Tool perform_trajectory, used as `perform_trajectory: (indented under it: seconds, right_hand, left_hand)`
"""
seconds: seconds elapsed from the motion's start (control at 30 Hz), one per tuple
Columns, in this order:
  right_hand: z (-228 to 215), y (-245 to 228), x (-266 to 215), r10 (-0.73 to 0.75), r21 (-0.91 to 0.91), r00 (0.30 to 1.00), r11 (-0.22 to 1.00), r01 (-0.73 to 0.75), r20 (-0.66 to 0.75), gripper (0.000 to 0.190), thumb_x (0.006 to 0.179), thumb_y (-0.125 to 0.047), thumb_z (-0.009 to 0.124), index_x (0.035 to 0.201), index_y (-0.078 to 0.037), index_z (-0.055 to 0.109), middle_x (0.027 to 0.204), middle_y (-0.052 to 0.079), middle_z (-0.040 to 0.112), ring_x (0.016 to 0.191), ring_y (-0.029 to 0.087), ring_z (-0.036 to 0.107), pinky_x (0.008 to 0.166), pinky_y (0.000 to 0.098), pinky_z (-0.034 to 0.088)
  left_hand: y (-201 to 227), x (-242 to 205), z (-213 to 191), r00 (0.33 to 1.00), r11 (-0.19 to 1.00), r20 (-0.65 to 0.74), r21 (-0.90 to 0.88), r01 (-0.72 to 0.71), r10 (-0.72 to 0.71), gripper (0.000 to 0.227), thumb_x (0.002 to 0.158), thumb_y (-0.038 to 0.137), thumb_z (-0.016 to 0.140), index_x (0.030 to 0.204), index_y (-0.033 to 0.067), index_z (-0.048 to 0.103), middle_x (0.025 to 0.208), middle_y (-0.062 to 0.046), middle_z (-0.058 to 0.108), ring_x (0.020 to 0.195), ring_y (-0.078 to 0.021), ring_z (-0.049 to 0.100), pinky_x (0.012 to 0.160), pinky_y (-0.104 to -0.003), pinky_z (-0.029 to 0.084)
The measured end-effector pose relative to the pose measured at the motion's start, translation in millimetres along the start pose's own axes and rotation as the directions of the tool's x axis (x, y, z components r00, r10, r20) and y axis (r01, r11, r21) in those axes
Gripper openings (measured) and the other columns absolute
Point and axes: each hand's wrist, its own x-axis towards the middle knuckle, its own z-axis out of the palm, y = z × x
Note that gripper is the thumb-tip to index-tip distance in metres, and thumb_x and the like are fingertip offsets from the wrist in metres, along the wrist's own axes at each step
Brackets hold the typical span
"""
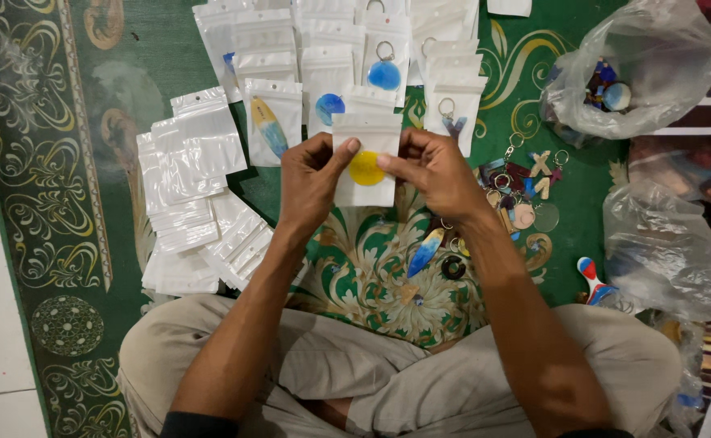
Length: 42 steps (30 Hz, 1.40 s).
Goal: The person places decorative items into individual plastic bags and organizes the packaged objects on the floor.
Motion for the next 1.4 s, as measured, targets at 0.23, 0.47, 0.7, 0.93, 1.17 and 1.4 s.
perform_trajectory:
  seconds: [0.23, 0.47, 0.7, 0.93, 1.17, 1.4]
  right_hand:
    - [-26, -6, 6, -0.011, 0.124, 0.937, 0.991, 0.058, -0.35, 0.011, 0.094, -0.015, 0.078, 0.095, -0.014, 0.067, 0.089, 0.0, 0.075, 0.077, 0.008, 0.074, 0.068, 0.0183, 0.062]
    - [-133, 39, 62, -0.429, -0.341, 0.686, 0.9, 0.271, -0.588, 0.005, 0.101, -0.013, 0.061, 0.104, -0.009, 0.06, 0.097, 0.005, 0.069, 0.089, 0.014, 0.067, 0.078, 0.0294, 0.057]
    - [-239, 96, 168, -0.578, -0.691, 0.516, 0.722, -0.038, -0.633, 0.009, 0.101, -0.007, 0.055, 0.093, -0.012, 0.054, 0.087, 0.005, 0.062, 0.078, 0.018, 0.056, 0.069, 0.0378, 0.049]
    - [-309, 156, 221, -0.55, -0.763, 0.665, 0.645, -0.047, -0.505, 0.01, 0.091, -0.016, 0.069, 0.082, -0.012, 0.07, 0.073, -0.003, 0.066, 0.068, 0.009, 0.056, 0.057, 0.0351, 0.046]
    - [-305, 167, 220, -0.519, -0.757, 0.587, 0.593, -0.276, -0.621, 0.007, 0.086, -0.025, 0.075, 0.09, -0.02, 0.075, 0.08, 0.001, 0.074, 0.08, 0.025, 0.075, 0.072, 0.0381, 0.055]
    - [-173, 73, 151, -0.837, -0.951, 0.509, 0.293, 0.102, -0.204, 0.036, 0.09, 0.004, 0.079, 0.119, -0.002, 0.059, 0.096, 0.016, 0.054, 0.084, 0.038, 0.06, 0.078, 0.0481, 0.049]
  left_hand:
    - [55, 10, -41, 0.997, 0.988, -0.039, 0.143, -0.063, 0.069, 0.033, 0.097, 0.028, 0.078, 0.119, 0.0041, 0.071, 0.11, -0.017, 0.072, 0.108, -0.0257, 0.066, 0.094, -0.043, 0.056]
    - [78, 11, -151, 0.861, 0.602, -0.332, 0.798, 0.039, 0.384, 0.034, 0.097, 0.032, 0.085, 0.113, 0.0044, 0.073, 0.11, -0.021, 0.068, 0.109, -0.0394, 0.061, 0.084, -0.048, 0.051]
    - [40, 19, -170, 0.833, 0.345, -0.508, 0.839, 0.42, 0.221, 0.083, 0.085, 0.05, 0.091, 0.138, -0.0029, 0.056, 0.14, -0.027, 0.055, 0.125, -0.048, 0.043, 0.097, -0.06, 0.039]
    - [41, 25, -161, 0.802, 0.419, -0.597, 0.732, 0.537, 0.016, 0.084, 0.08, 0.035, 0.092, 0.146, 0.0035, 0.05, 0.123, -0.012, 0.069, 0.123, -0.0408, 0.049, 0.099, -0.057, 0.038]
    - [36, 22, -154, 0.826, 0.394, -0.54, 0.803, 0.447, 0.162, 0.079, 0.068, 0.038, 0.098, 0.129, -0.001, 0.068, 0.121, -0.024, 0.063, 0.114, -0.0534, 0.052, 0.098, -0.063, 0.039]
    - [39, 20, -149, 0.834, 0.388, -0.51, 0.826, 0.408, 0.209, 0.074, 0.062, 0.028, 0.101, 0.122, -0.0035, 0.071, 0.119, -0.03, 0.058, 0.113, -0.0573, 0.05, 0.095, -0.068, 0.042]
